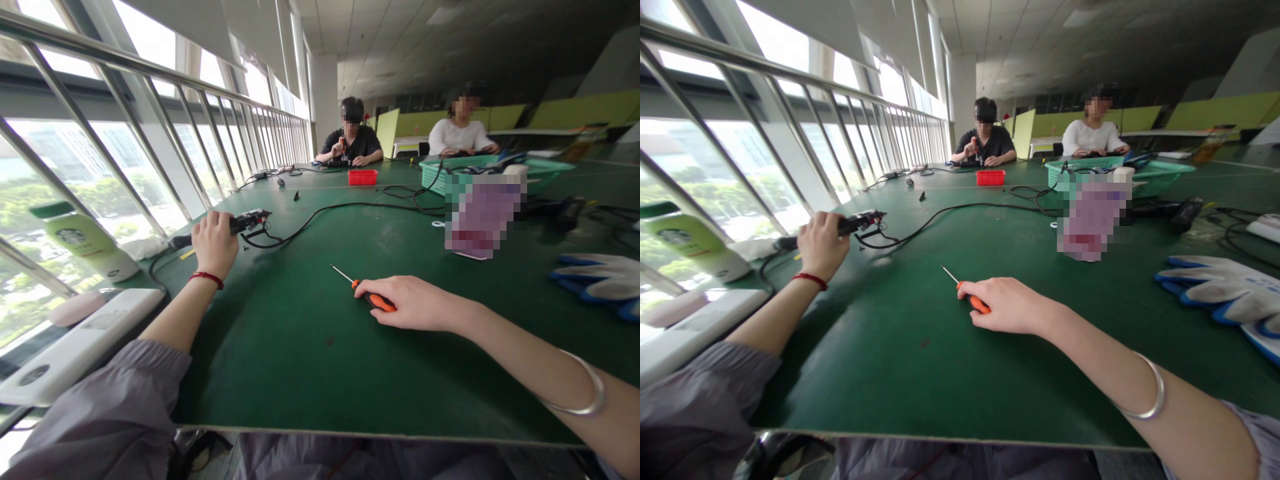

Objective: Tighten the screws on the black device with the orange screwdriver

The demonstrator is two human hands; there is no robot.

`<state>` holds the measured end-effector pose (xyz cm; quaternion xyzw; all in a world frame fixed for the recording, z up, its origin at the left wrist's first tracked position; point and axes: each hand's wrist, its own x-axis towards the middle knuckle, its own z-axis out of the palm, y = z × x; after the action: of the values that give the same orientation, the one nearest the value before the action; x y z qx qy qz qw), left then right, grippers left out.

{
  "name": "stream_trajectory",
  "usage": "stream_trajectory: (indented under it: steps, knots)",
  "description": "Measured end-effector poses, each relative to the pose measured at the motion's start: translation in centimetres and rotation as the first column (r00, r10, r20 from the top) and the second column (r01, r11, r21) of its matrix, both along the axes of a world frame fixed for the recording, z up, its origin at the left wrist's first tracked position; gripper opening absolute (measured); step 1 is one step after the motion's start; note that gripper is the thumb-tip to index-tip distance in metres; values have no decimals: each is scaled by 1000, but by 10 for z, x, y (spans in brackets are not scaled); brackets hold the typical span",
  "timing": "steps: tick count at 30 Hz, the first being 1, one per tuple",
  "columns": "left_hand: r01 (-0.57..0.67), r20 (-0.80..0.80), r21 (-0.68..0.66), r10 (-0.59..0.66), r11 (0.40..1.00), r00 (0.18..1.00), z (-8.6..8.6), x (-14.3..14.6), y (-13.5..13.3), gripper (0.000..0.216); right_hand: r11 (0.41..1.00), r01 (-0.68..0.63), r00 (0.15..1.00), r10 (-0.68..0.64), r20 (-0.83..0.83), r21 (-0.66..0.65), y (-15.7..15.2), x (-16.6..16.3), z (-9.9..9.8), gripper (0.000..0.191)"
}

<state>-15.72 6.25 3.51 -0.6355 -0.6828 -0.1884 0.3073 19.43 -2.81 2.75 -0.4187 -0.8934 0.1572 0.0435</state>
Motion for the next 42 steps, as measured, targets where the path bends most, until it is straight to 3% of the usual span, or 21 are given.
stream_trajectory:
  steps: [4, 6, 8, 11, 14, 18, 22, 24, 26, 28, 30, 33, 42]
  knots:
    - [265, 59, -42, -262, 963, 963, -7, 39, 2, 30, 1000, -6, 1000, 6, 4, 23, 0, 0, 0, 36]
    - [446, 136, -112, -431, 888, 892, -14, 62, 1, 34, 998, -38, 999, 37, 9, 43, -1, 0, 0, 39]
    - [608, 268, -201, -554, 768, 788, -20, 83, -1, 45, 994, -91, 996, 91, 17, 52, -1, 1, 0, 42]
    - [716, 279, -290, -660, 635, 698, -26, 103, -5, 42, 987, -152, 988, 152, 8, 58, -2, 0, 1, 45]
    - [752, 198, -321, -736, 576, 648, -28, 111, -8, 38, 985, -160, 987, 161, -10, 65, -2, 0, 1, 44]
    - [709, 100, -320, -722, 628, 685, -30, 109, -6, 42, 987, -150, 989, 150, -4, 64, -3, -1, 0, 44]
    - [644, 106, -347, -654, 681, 749, -23, 91, 3, 45, 989, -135, 991, 135, 8, 61, -4, -2, 1, 45]
    - [550, 116, -288, -542, 784, 832, -17, 71, 9, 43, 990, -128, 992, 127, 13, 55, -5, -3, 1, 44]
    - [367, 122, -227, -347, 902, 930, -11, 44, 13, 40, 991, -123, 992, 122, 16, 49, -5, -3, 1, 43]
    - [198, 116, -239, -174, 951, 978, -8, 17, 15, 38, 991, -124, 992, 123, 13, 45, -5, -2, 0, 43]
    - [70, 115, -329, -33, 942, 993, -8, -5, 15, 39, 991, -124, 992, 124, 6, 43, -4, -2, -1, 43]
    - [35, 126, -384, 15, 923, 992, -10, -21, 15, 41, 992, -121, 993, 121, -1, 43, -4, -1, -1, 43]
    - [35, -44, -463, -63, 886, 997, -21, -15, 30, 43, 993, -112, 994, 111, 18, 42, -6, -1, 0, 43]
